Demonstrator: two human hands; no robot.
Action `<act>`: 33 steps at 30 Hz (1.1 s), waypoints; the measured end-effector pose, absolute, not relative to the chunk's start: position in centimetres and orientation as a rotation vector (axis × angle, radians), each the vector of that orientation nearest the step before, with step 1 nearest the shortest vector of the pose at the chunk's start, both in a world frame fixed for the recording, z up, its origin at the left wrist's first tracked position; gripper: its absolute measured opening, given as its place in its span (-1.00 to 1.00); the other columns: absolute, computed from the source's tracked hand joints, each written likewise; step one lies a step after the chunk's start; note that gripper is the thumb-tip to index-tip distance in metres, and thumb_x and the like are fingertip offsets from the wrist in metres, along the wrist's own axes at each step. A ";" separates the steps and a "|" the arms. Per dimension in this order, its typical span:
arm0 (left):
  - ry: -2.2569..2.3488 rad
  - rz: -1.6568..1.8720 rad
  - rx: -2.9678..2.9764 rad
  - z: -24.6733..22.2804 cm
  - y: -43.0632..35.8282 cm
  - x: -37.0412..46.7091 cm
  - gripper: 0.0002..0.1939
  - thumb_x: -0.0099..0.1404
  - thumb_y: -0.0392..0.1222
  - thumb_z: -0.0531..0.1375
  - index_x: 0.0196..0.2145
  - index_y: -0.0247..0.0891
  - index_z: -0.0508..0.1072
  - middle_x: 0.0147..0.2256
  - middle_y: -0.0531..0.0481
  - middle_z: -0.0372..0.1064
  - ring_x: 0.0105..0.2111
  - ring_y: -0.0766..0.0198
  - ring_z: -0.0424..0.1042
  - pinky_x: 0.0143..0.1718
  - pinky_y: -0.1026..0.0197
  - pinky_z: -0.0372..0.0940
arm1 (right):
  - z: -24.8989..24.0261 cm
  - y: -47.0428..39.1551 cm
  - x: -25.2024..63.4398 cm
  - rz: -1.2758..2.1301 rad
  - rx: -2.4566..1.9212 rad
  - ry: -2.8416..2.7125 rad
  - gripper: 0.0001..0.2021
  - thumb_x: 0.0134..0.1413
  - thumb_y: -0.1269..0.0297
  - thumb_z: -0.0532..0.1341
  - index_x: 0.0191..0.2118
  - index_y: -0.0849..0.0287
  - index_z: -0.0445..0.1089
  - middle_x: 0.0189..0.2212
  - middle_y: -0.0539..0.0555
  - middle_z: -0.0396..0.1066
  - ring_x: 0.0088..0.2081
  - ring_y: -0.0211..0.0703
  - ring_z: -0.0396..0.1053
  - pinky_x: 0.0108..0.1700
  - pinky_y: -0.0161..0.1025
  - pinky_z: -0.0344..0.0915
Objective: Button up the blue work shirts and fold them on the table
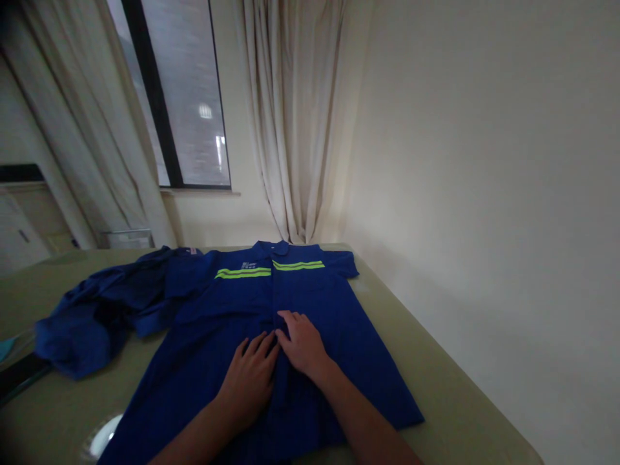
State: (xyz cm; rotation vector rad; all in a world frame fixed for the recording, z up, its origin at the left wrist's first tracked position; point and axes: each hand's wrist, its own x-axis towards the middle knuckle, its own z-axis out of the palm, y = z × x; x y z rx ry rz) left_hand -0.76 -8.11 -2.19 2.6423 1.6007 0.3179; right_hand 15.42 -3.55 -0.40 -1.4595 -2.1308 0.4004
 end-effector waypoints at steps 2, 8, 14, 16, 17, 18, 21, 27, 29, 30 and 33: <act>1.602 0.357 2.681 -1.9 -7.7 -0.8 -0.54 0.36 -0.28 0.05 0.17 -0.18 0.44 0.18 -0.19 0.41 0.16 -0.09 0.36 0.15 -0.22 0.27 | -0.8 -3.2 15.6 0.448 -1.415 -2.084 -0.59 0.29 0.21 0.17 0.21 0.09 0.36 -0.02 0.13 0.48 0.02 -0.01 0.39 0.09 -0.17 0.28; 1.443 0.680 2.519 -1.0 -5.9 -1.6 -0.70 0.45 -0.33 -0.05 -0.17 -0.17 0.47 -0.19 -0.05 0.50 -0.15 0.13 0.46 -0.04 0.06 0.31 | -1.0 -1.7 16.1 0.610 -1.340 -1.861 -0.51 0.01 0.42 0.14 0.11 0.09 0.43 -0.43 -0.06 0.38 -0.41 -0.20 0.34 -0.31 -0.31 0.23; 1.694 0.907 1.991 1.2 -3.7 -6.3 -0.56 0.53 0.08 -0.15 -0.30 -0.13 0.39 -0.42 0.05 0.43 -0.39 0.19 0.45 -0.33 0.21 0.25 | 1.4 0.5 22.4 0.683 -1.241 -1.399 -0.68 -0.08 0.22 0.10 -0.26 0.15 0.55 -0.56 -0.06 0.27 -0.51 -0.20 0.16 -0.43 -0.28 0.09; 1.789 0.699 2.171 1.5 -3.5 -7.1 -0.62 0.49 0.09 -0.05 -0.29 -0.11 0.45 -0.35 0.01 0.49 -0.29 0.11 0.50 -0.23 0.13 0.29 | 1.6 0.9 24.0 0.739 -1.230 -1.355 -0.70 -0.08 0.15 0.10 -0.38 0.16 0.55 -0.60 -0.04 0.27 -0.53 -0.20 0.12 -0.45 -0.27 0.06; 1.794 0.621 2.287 1.5 -3.4 -7.0 -0.66 0.47 0.07 0.00 -0.24 -0.10 0.49 -0.28 -0.02 0.53 -0.20 0.06 0.52 -0.16 0.08 0.30 | 1.5 1.0 24.3 0.749 -1.235 -1.355 -0.69 -0.06 0.11 0.10 -0.44 0.16 0.54 -0.63 -0.04 0.23 -0.55 -0.20 0.11 -0.46 -0.27 0.04; 1.767 0.591 2.398 1.3 -3.3 -6.6 -0.69 0.45 0.05 0.03 -0.17 -0.09 0.51 -0.17 -0.06 0.55 -0.10 0.02 0.51 -0.07 0.03 0.31 | 1.3 1.1 24.4 0.748 -1.247 -1.366 -0.66 -0.03 0.06 0.10 -0.50 0.15 0.52 -0.67 -0.05 0.18 -0.56 -0.20 0.08 -0.46 -0.26 0.02; 1.611 0.691 2.549 0.2 -2.4 -4.3 -0.59 0.40 0.04 0.11 0.13 -0.07 0.45 0.20 -0.14 0.39 0.21 -0.08 0.33 0.24 -0.13 0.16 | 0.4 1.2 23.4 0.691 -1.295 -1.444 -0.55 0.04 -0.06 0.10 -0.66 0.13 0.44 -0.72 -0.05 0.13 -0.57 -0.21 0.10 -0.44 -0.26 0.04; 1.602 0.815 2.386 -1.8 1.2 -0.5 -0.77 0.31 -0.20 0.18 -0.14 -0.06 0.59 0.01 -0.15 0.55 0.14 -0.20 0.42 0.30 -0.36 -0.01 | 0.3 0.7 23.1 0.580 -1.349 -1.421 -0.50 0.12 -0.12 0.14 -0.66 0.13 0.38 -0.70 -0.07 0.16 -0.56 -0.24 0.11 -0.43 -0.27 0.05; 1.601 0.893 2.311 -1.8 2.4 -0.7 -0.78 0.30 -0.29 0.13 -0.34 -0.10 0.58 -0.24 -0.10 0.60 -0.08 -0.11 0.55 0.21 -0.29 0.15 | 0.5 0.6 23.9 0.562 -1.354 -1.328 -0.51 0.12 -0.14 0.15 -0.63 0.13 0.38 -0.70 -0.09 0.11 -0.59 -0.25 0.05 -0.48 -0.28 -0.01; 1.596 0.944 2.269 -1.4 3.1 -1.1 -0.80 0.28 -0.30 0.14 -0.39 -0.11 0.55 -0.32 -0.06 0.59 -0.17 -0.05 0.58 0.14 -0.22 0.25 | 0.6 0.6 24.3 0.559 -1.352 -1.278 -0.51 0.11 -0.16 0.15 -0.62 0.13 0.38 -0.70 -0.10 0.08 -0.59 -0.26 0.03 -0.49 -0.28 -0.03; 1.616 1.173 2.098 1.3 5.5 -3.4 -0.89 0.23 -0.25 0.18 -0.39 -0.16 0.52 -0.42 0.01 0.56 -0.35 0.11 0.57 -0.17 0.07 0.43 | 0.6 0.8 25.2 0.542 -1.344 -1.149 -0.52 0.10 -0.16 0.15 -0.59 0.13 0.37 -0.71 -0.12 0.02 -0.60 -0.25 0.00 -0.51 -0.28 -0.05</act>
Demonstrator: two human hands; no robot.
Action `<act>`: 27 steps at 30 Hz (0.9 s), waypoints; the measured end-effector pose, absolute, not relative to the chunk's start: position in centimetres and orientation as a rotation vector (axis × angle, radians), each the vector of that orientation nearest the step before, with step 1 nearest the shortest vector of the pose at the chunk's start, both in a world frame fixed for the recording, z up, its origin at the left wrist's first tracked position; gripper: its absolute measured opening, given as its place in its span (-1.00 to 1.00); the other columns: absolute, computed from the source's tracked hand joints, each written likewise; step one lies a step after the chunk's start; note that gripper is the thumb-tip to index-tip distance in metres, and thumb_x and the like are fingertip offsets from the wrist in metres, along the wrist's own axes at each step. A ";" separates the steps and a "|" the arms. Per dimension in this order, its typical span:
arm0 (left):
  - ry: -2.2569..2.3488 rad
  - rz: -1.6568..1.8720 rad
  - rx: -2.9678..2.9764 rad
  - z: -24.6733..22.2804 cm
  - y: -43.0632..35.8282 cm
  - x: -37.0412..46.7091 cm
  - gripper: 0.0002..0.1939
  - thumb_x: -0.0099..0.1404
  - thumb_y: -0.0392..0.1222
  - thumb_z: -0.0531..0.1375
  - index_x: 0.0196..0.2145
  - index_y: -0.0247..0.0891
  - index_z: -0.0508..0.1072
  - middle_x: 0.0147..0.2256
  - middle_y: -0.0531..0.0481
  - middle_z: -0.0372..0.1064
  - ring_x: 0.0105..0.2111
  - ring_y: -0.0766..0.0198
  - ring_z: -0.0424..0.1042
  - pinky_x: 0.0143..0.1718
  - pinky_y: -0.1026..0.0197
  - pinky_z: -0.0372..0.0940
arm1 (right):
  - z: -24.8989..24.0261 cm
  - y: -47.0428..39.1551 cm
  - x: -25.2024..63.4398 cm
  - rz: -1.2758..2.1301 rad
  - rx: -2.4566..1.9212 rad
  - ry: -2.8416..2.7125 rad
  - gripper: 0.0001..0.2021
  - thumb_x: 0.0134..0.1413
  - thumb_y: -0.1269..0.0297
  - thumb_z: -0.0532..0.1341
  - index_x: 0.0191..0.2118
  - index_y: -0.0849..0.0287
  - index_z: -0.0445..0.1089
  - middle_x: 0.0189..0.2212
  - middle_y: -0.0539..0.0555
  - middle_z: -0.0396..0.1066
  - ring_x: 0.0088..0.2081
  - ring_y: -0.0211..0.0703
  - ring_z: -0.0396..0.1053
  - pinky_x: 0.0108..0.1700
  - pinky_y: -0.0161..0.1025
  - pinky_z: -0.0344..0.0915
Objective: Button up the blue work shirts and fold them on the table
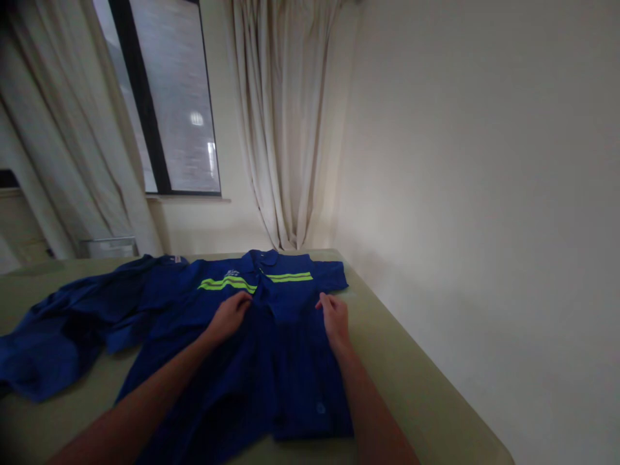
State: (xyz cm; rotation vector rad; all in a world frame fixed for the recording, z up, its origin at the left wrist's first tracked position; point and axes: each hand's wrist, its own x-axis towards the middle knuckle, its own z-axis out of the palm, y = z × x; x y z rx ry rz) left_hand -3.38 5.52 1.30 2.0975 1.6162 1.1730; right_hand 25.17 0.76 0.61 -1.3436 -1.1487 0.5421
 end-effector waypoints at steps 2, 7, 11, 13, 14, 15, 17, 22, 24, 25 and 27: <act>1.695 1.425 1.933 4.9 6.9 -5.9 -0.81 0.31 -0.19 0.09 -0.27 -0.23 0.50 -0.36 -0.01 0.57 -0.36 0.17 0.55 -0.25 0.13 0.43 | 0.4 0.9 25.3 0.503 -1.344 -1.112 -0.54 0.09 -0.13 0.14 -0.59 0.13 0.37 -0.69 -0.10 0.04 -0.58 -0.24 0.02 -0.50 -0.28 -0.03; 1.910 2.188 1.459 15.6 6.1 -13.9 -0.53 0.51 -0.25 -0.31 0.27 -0.44 0.04 0.08 -0.19 0.41 0.04 0.16 0.45 0.02 0.01 0.36 | -0.7 1.3 24.1 0.488 -1.375 -1.181 -0.53 0.12 -0.11 0.09 -0.59 0.14 0.39 -0.68 -0.08 0.04 -0.58 -0.23 0.08 -0.50 -0.28 0.01; 2.232 2.150 2.034 16.1 3.2 -19.8 -0.57 0.51 -0.05 -0.13 0.07 -0.22 0.43 0.11 -0.02 0.39 0.21 -0.10 0.26 0.27 -0.26 0.03 | -1.8 1.6 21.9 0.482 -1.403 -1.318 -0.52 0.15 -0.10 0.06 -0.60 0.13 0.41 -0.68 -0.04 0.14 -0.56 -0.19 0.18 -0.46 -0.28 0.07; 2.199 1.497 2.513 13.0 2.5 -22.4 -0.56 0.45 -0.05 -0.12 -0.05 -0.14 0.53 -0.01 0.09 0.48 0.17 -0.06 0.31 0.29 -0.29 -0.04 | -2.3 1.6 20.9 0.474 -1.414 -1.386 -0.53 0.16 -0.08 0.06 -0.60 0.12 0.41 -0.67 -0.02 0.20 -0.54 -0.17 0.23 -0.43 -0.28 0.09; 2.144 1.182 2.606 11.1 2.4 -23.6 -0.55 0.42 -0.07 -0.13 -0.10 -0.12 0.55 -0.09 0.14 0.53 0.10 0.01 0.38 0.28 -0.27 0.00 | -2.4 1.5 20.5 0.480 -1.420 -1.419 -0.53 0.17 -0.06 0.06 -0.59 0.12 0.42 -0.67 -0.01 0.22 -0.53 -0.17 0.23 -0.42 -0.27 0.09; 2.129 0.878 2.619 9.3 2.3 -24.6 -0.53 0.40 -0.11 -0.15 -0.15 -0.13 0.56 -0.18 0.12 0.56 0.03 0.04 0.43 0.26 -0.28 0.04 | -2.5 1.4 20.1 0.488 -1.428 -1.452 -0.54 0.18 -0.04 0.06 -0.59 0.12 0.42 -0.67 -0.01 0.23 -0.54 -0.17 0.24 -0.42 -0.28 0.08; 2.207 0.438 2.509 6.6 2.3 -26.1 -0.55 0.33 -0.19 -0.12 -0.16 -0.17 0.56 -0.20 0.01 0.60 -0.05 0.00 0.49 0.22 -0.36 0.10 | -2.7 1.1 19.5 0.490 -1.445 -1.527 -0.56 0.21 0.01 0.06 -0.57 0.13 0.44 -0.66 -0.01 0.25 -0.53 -0.18 0.25 -0.41 -0.28 0.08; 2.185 0.595 2.664 6.0 0.8 -21.3 -0.38 0.20 -0.37 0.02 0.22 -0.23 0.39 0.24 -0.19 0.35 0.24 -0.06 0.29 0.37 -0.17 -0.03 | -2.4 -0.3 18.2 0.415 -1.540 -1.736 -0.68 0.27 0.15 0.09 -0.41 0.15 0.48 -0.51 0.05 0.44 -0.43 -0.17 0.36 -0.30 -0.27 0.20; 1.999 0.736 2.727 6.0 -0.6 -16.1 -0.41 0.26 -0.40 -0.01 0.22 -0.22 0.40 0.21 -0.19 0.39 0.19 0.00 0.36 0.31 -0.06 0.12 | -2.3 -1.2 17.4 0.354 -1.540 -1.862 -0.77 0.25 0.20 0.14 -0.22 0.15 0.52 -0.32 0.12 0.54 -0.26 -0.10 0.44 -0.16 -0.22 0.29; 1.856 0.729 2.758 5.6 -1.4 -13.5 -0.44 0.29 -0.39 -0.02 0.20 -0.20 0.43 0.17 -0.16 0.43 0.18 0.03 0.38 0.28 -0.03 0.17 | -2.2 -1.6 17.0 0.317 -1.512 -1.942 -0.76 0.23 0.21 0.17 -0.10 0.15 0.52 -0.17 0.17 0.55 -0.12 -0.05 0.46 -0.03 -0.17 0.30; 1.552 0.646 2.818 3.5 -2.7 -8.6 -0.52 0.40 -0.30 -0.02 0.18 -0.11 0.44 0.19 -0.09 0.43 0.19 0.10 0.37 0.29 -0.01 0.18 | -2.3 -2.2 16.4 0.254 -1.440 -2.105 -0.60 0.21 0.17 0.22 0.14 0.11 0.44 0.15 0.22 0.43 0.19 0.06 0.33 0.24 -0.04 0.17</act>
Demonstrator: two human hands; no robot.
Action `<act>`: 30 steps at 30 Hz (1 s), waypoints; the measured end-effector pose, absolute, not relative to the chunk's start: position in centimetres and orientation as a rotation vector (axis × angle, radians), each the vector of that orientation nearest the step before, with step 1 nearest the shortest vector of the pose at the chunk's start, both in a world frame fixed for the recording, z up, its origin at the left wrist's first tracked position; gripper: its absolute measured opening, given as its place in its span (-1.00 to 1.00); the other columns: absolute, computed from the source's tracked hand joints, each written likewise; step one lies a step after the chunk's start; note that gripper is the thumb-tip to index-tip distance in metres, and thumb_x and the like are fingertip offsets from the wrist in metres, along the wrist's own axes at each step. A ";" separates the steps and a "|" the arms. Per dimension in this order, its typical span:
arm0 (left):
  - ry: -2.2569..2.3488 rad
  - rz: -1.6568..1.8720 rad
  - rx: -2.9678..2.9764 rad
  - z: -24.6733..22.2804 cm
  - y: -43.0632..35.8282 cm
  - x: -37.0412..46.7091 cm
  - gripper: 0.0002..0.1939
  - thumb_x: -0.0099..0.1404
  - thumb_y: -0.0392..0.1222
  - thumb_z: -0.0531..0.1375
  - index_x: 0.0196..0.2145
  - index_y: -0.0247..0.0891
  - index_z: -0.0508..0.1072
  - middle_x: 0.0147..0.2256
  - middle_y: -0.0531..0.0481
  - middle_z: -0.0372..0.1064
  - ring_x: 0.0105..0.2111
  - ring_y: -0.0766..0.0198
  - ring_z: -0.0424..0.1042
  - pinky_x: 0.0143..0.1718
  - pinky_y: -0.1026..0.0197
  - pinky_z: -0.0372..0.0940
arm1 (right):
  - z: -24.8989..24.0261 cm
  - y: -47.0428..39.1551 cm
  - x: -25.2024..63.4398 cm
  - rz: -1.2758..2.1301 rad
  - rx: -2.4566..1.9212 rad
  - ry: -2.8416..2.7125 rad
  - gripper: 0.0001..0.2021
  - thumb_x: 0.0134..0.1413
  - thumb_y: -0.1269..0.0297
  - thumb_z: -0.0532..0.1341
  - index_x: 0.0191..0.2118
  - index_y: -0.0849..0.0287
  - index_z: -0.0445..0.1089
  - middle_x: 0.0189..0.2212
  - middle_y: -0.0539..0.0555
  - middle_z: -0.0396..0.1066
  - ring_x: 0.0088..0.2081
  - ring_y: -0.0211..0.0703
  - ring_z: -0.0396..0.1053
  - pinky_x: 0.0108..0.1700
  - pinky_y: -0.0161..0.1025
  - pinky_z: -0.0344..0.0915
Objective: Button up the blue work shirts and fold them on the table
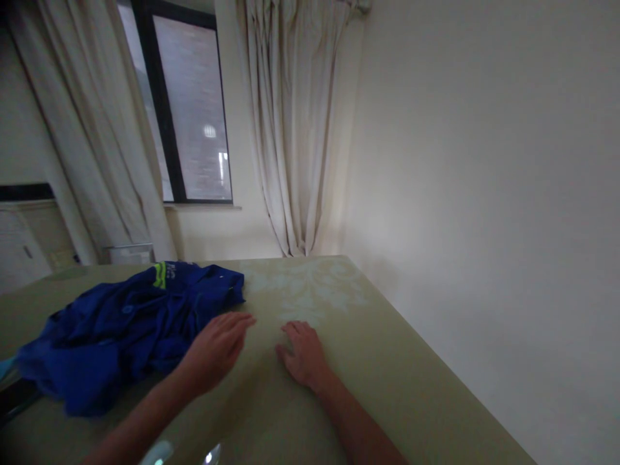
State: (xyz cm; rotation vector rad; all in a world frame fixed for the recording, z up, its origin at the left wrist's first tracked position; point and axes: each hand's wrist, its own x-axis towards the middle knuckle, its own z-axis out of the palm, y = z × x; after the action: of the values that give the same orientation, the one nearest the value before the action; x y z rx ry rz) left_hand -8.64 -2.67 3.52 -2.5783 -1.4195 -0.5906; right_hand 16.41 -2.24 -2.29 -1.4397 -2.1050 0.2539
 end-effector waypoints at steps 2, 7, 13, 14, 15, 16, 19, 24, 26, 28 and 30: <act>-1.336 -0.569 -2.746 0.7 -3.4 -5.4 -0.51 0.46 -0.08 0.04 0.30 -0.07 0.31 0.30 -0.09 0.29 0.29 0.06 0.27 0.34 -0.08 0.11 | -2.4 -2.6 16.1 0.256 -1.408 -2.244 -0.48 0.23 0.12 0.23 0.28 0.09 0.33 0.33 0.20 0.23 0.35 0.10 0.14 0.37 0.04 -0.02; -1.433 -0.602 -2.921 -3.9 -3.4 -3.9 -0.32 0.47 0.23 -0.02 0.42 -0.08 0.07 0.40 -0.09 0.09 0.38 0.08 0.12 0.40 -0.09 0.02 | -2.7 -2.6 16.4 0.331 -1.450 -2.343 -0.44 0.31 0.04 0.16 0.36 0.04 0.24 0.38 0.15 0.16 0.39 0.06 0.09 0.41 0.04 -0.07; -1.503 -0.613 -2.910 -3.6 -3.6 -4.4 -0.39 0.47 0.16 0.02 0.36 -0.12 0.23 0.37 -0.11 0.16 0.36 0.05 0.14 0.40 -0.14 0.01 | -2.5 -2.6 16.5 0.308 -1.459 -2.338 -0.46 0.31 0.00 0.17 0.35 -0.03 0.26 0.38 0.13 0.16 0.38 0.07 0.11 0.39 0.06 -0.04; -1.505 -0.618 -2.900 -3.4 -3.7 -4.3 -0.40 0.46 0.14 0.04 0.35 -0.12 0.25 0.36 -0.11 0.18 0.35 0.04 0.16 0.39 -0.14 0.03 | -2.5 -2.5 16.5 0.300 -1.453 -2.337 -0.46 0.31 0.00 0.18 0.34 -0.02 0.27 0.37 0.14 0.17 0.37 0.07 0.12 0.38 0.05 -0.03; -1.506 -0.629 -2.888 -3.2 -3.9 -4.1 -0.42 0.46 0.11 0.05 0.34 -0.12 0.27 0.35 -0.11 0.21 0.34 0.04 0.19 0.38 -0.14 0.06 | -2.5 -2.5 16.5 0.294 -1.445 -2.336 -0.46 0.30 0.00 0.18 0.34 -0.01 0.28 0.37 0.15 0.19 0.36 0.07 0.13 0.38 0.05 -0.02; -1.506 -0.637 -2.874 -3.0 -4.0 -4.0 -0.46 0.46 0.07 0.06 0.31 -0.12 0.30 0.33 -0.11 0.25 0.32 0.04 0.23 0.36 -0.12 0.09 | -2.5 -2.5 16.5 0.290 -1.437 -2.333 -0.46 0.30 0.00 0.19 0.32 0.00 0.29 0.36 0.15 0.21 0.36 0.07 0.15 0.37 0.04 -0.01; -1.531 -0.617 -2.804 -2.5 -4.1 -3.8 -0.59 0.48 -0.15 0.00 0.19 -0.13 0.44 0.21 -0.12 0.41 0.20 0.08 0.37 0.26 -0.05 0.23 | -2.5 -2.3 16.5 0.280 -1.435 -2.293 -0.53 0.32 0.00 0.17 0.25 0.04 0.39 0.29 0.17 0.31 0.30 0.06 0.23 0.34 0.02 0.05; -1.495 -0.421 -2.679 -0.2 -4.1 -6.0 -0.42 0.27 -0.51 -0.04 0.10 -0.13 0.50 0.03 -0.13 0.55 0.05 0.08 0.48 0.14 -0.03 0.30 | -2.3 -2.4 16.4 0.251 -1.428 -2.256 -0.61 0.31 0.10 0.19 0.16 0.11 0.47 0.18 0.20 0.43 0.20 0.05 0.33 0.30 -0.01 0.13; -1.445 -0.580 -2.517 2.1 -4.0 -8.0 -0.35 0.24 -0.53 -0.04 0.16 -0.09 0.46 0.15 -0.11 0.46 0.14 0.10 0.40 0.22 -0.03 0.21 | -2.3 -2.6 16.3 0.213 -1.412 -2.256 -0.65 0.33 0.14 0.17 0.13 0.11 0.48 0.15 0.19 0.44 0.18 0.04 0.33 0.30 -0.01 0.13; -1.540 -0.754 -2.248 4.7 -3.6 -10.6 -0.38 0.29 -0.47 -0.04 0.20 -0.08 0.43 0.25 -0.10 0.35 0.22 0.07 0.31 0.31 -0.07 0.07 | -2.2 -2.7 16.1 0.167 -1.416 -2.239 -0.69 0.33 0.21 0.16 0.08 0.12 0.50 0.16 0.20 0.41 0.17 0.03 0.32 0.28 -0.04 0.16; -1.782 -0.804 -1.986 6.9 -2.7 -13.5 -0.50 0.38 -0.23 0.01 0.23 -0.10 0.40 0.27 -0.14 0.31 0.25 -0.04 0.26 0.36 -0.23 -0.07 | -2.2 -2.8 15.8 0.124 -1.436 -2.208 -0.72 0.30 0.27 0.16 0.04 0.14 0.50 0.20 0.21 0.35 0.18 0.03 0.30 0.25 -0.07 0.19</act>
State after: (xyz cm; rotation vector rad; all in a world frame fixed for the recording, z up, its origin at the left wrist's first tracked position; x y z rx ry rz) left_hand -13.49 -2.67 6.85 -1.9859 -1.7823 -0.8044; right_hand 15.82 -2.79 -2.18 -1.4362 -2.2084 0.1242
